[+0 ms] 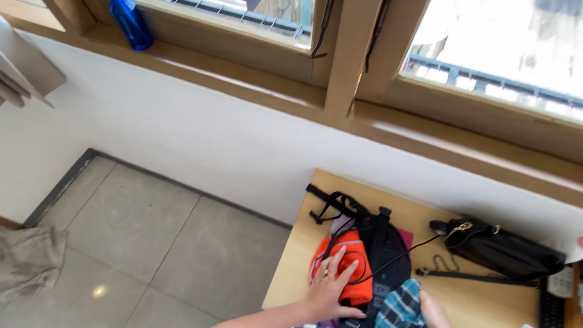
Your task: Clean the desk and organize items on it.
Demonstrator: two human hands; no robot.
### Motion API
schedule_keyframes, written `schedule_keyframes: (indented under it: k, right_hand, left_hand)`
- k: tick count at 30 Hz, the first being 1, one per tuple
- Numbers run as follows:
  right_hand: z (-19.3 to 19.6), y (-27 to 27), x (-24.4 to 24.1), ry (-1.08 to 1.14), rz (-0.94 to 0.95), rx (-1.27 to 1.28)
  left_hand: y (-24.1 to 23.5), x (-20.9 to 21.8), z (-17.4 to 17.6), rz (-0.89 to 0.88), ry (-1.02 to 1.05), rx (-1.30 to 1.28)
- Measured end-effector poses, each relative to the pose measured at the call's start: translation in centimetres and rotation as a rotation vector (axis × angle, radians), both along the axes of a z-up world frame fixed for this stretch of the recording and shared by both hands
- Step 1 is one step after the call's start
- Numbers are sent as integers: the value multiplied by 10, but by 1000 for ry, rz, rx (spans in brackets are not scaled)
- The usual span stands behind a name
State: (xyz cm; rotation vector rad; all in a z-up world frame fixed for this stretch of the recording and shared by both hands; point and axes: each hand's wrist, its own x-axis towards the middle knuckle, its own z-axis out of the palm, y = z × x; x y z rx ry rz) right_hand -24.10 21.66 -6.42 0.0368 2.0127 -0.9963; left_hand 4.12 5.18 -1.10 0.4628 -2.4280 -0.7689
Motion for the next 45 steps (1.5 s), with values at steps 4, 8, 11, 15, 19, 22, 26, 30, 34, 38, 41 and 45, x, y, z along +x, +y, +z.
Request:
schedule_keyframes:
  k: [4,8,11,15,19,22,26,30,34,38,41,45]
  right_hand:
    - [-14,-9,1,-96,-5,-49]
    - [-37,-32,-7,-31,72,-90]
    - [-30,-47,1,174,162,-149]
    - [2,-71,3,338,244,-89]
    - [35,-103,3,361,235,-84]
    - [38,-111,-2,372,214,-161]
    - [52,-96,-2,331,135,-208]
    - [68,-38,1,619,103,-202]
    - [98,12,26,964,-106,-412]
    - [109,43,66,1364,-125,-359]
    - [70,61,84,1347,243,-154]
    - [64,52,127,1319,317,38]
  left_hand:
    - [5,-3,-16,15,-131,-34]
    - [6,-11,-4,37,-245,29]
    - [-7,-18,-17,78,-116,-28]
    - [-22,-30,-35,164,-135,-17]
    - [-47,-44,-33,217,-138,-34]
    - [-63,-53,-30,246,-161,-45]
    - [-67,-56,-33,258,-156,-47]
    - [-63,-50,-39,239,-95,-52]
    - [-57,-26,-28,226,2,7]
    - [-43,5,-17,218,16,-20]
    - [-33,26,-22,133,16,9]
    - [-35,41,-29,27,-8,42]
